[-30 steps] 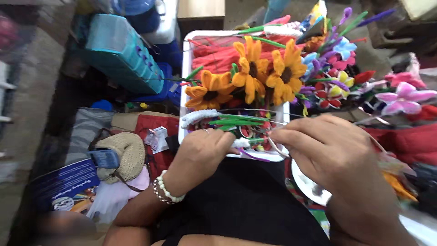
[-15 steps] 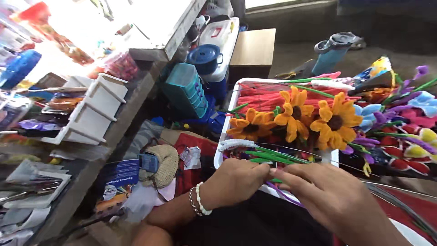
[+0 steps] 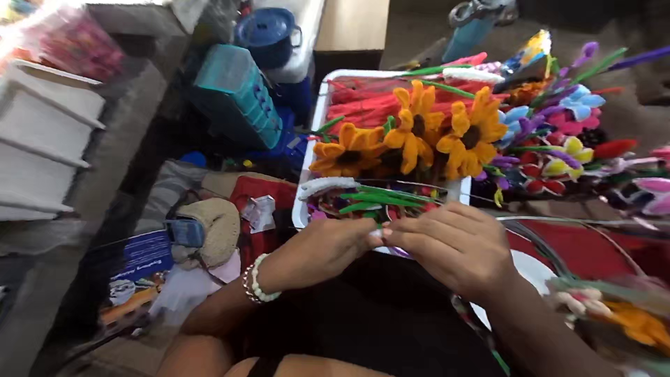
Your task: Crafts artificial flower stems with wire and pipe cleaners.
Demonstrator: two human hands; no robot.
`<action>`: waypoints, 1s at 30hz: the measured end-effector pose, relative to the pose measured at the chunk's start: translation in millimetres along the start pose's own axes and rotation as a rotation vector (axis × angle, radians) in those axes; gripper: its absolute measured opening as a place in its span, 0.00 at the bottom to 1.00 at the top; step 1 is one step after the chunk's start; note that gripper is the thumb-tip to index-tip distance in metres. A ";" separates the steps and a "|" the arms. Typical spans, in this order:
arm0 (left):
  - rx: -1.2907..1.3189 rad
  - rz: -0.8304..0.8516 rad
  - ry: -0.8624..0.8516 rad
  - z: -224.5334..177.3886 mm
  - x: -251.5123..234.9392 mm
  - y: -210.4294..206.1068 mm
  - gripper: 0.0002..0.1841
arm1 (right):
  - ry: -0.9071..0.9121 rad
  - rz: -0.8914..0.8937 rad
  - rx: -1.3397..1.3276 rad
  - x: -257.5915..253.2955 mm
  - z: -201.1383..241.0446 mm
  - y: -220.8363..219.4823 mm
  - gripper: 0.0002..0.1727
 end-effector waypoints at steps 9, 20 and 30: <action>0.449 -0.011 0.113 10.0 5.5 -2.3 0.39 | -0.065 -0.018 0.019 4.5 -2.8 1.4 0.06; -0.034 0.014 0.060 1.8 19.2 7.7 0.20 | -0.095 -0.065 0.020 4.0 -8.0 4.9 0.06; 0.190 0.022 0.109 8.2 16.2 2.1 0.34 | -0.087 -0.053 0.017 1.6 -6.8 0.8 0.06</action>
Point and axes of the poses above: each hand's wrist, its own x-axis away from the middle knuckle, its own y-axis out of the back of the hand, z = x × y, the point moved 4 cm from there along -x, towards the middle knuckle, and after that the axes turned 10 degrees about -y, right-handed, at the moved point
